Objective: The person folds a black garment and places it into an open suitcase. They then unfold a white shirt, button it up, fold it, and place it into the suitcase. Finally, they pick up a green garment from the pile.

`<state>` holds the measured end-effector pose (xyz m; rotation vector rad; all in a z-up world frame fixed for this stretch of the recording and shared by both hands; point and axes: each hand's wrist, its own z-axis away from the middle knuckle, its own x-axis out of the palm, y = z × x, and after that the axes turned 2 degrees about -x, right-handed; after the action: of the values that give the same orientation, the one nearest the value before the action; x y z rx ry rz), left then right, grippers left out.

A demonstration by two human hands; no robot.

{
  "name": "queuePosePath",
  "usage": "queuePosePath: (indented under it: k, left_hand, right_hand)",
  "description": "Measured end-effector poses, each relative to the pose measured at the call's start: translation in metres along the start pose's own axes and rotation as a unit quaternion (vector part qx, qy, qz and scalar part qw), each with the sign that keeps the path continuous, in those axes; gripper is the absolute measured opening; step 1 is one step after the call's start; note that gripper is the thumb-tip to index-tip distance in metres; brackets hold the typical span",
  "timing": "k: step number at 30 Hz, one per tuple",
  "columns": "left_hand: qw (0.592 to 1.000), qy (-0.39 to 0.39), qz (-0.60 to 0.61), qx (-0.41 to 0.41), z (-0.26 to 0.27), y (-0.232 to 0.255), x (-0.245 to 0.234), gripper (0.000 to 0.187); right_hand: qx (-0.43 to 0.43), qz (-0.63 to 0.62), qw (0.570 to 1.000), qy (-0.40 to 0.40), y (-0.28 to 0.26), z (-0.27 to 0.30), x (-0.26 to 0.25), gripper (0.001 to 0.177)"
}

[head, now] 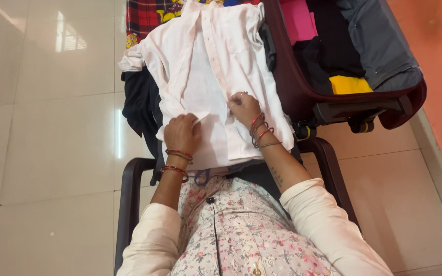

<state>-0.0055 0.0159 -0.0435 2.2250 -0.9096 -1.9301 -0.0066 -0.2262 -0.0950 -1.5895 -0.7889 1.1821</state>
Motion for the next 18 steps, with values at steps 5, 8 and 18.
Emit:
queuePosePath:
  k: [5, 8, 18]
  left_hand:
    - [0.954, -0.103, 0.209, 0.189, 0.023, 0.017, -0.029, 0.027]
    - [0.948, -0.194, 0.196, 0.158, 0.026, 0.029, -0.05, 0.024]
    - [0.994, -0.031, 0.107, -0.006, -0.043, 0.026, 0.03, 0.011]
  right_hand:
    - [0.097, -0.152, 0.983, -0.025, 0.014, -0.008, -0.01, 0.017]
    - [0.082, -0.082, 0.992, -0.04, 0.018, -0.007, -0.007, 0.024]
    - [0.079, 0.261, 0.961, -0.039, -0.068, 0.021, 0.0, 0.042]
